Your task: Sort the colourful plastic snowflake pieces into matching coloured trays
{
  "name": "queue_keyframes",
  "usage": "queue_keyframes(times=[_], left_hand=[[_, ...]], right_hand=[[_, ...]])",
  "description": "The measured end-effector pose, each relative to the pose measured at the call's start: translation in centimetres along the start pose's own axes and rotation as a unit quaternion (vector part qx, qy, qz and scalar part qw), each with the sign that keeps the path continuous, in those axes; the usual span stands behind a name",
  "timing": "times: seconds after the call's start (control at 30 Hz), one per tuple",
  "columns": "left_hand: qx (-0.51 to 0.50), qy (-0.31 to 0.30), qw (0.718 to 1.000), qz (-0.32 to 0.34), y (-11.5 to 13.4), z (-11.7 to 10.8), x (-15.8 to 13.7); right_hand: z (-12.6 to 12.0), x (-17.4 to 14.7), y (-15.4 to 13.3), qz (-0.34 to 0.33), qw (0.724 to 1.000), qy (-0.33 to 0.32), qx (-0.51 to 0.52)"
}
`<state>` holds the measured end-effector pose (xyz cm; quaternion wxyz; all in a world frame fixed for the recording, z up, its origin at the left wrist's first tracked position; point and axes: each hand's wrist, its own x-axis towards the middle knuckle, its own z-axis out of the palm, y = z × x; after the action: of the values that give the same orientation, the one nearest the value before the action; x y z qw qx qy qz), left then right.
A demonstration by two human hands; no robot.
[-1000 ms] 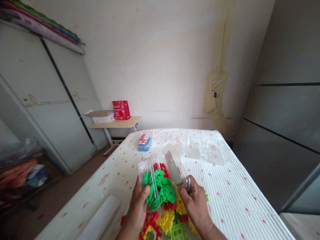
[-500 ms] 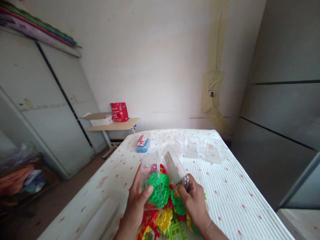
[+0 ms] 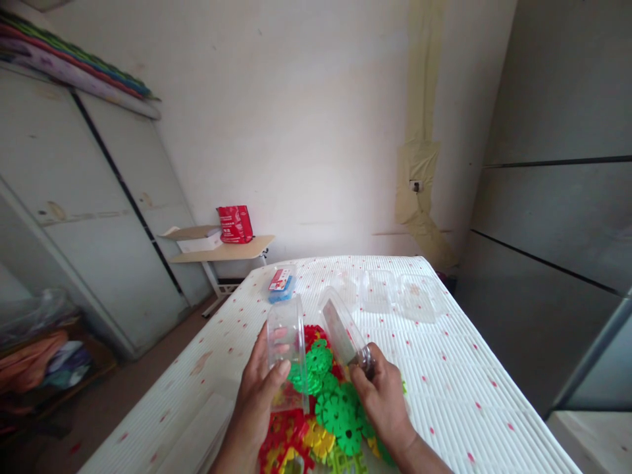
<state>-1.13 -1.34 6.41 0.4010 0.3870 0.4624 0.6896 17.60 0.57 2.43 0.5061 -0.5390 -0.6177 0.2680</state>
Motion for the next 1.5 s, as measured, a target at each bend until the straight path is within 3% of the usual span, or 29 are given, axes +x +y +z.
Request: queue_keyframes(times=[0.13,0.43,0.53,0.63,0.73,0.87,0.97,1.07,1.5], left_hand=[[0.029,0.014,0.999,0.01,1.1,-0.2,-0.2],[0.082,-0.038,0.995,0.046,2.4,0.4,-0.7],[0.052,-0.024,0.997,0.046,2.6,0.4,-0.6],[0.001,-0.017,1.0,0.018,2.6,0.0,-0.3],[-0.085,-0.046,0.994,-0.047,2.1,-0.4,0.2],[-0.243,-0.06,0.955,-0.159,1.0,-0.7,0.9],[-0.302,-0.052,0.932,-0.194,0.3,-0.6,1.0],[-0.317,-0.037,0.925,-0.206,0.0,-0.3,0.8],[-0.261,0.016,0.941,-0.217,-0.3,-1.1,0.3]], right_hand=[[-0.2,0.1,0.0,-0.027,0.999,0.004,-0.027],[-0.3,0.0,0.5,-0.07,0.995,0.002,-0.067],[-0.5,0.2,0.3,-0.077,0.994,0.012,-0.078],[-0.6,0.3,0.3,-0.087,0.991,0.02,-0.098],[-0.6,0.2,0.5,-0.126,0.982,0.025,-0.139],[-0.5,-0.2,0.7,-0.238,0.952,0.002,-0.191],[-0.3,-0.4,0.5,-0.328,0.921,-0.001,-0.212],[-0.2,-0.4,0.2,-0.374,0.901,0.013,-0.221],[0.1,-0.9,-0.7,-0.419,0.88,0.028,-0.222]])
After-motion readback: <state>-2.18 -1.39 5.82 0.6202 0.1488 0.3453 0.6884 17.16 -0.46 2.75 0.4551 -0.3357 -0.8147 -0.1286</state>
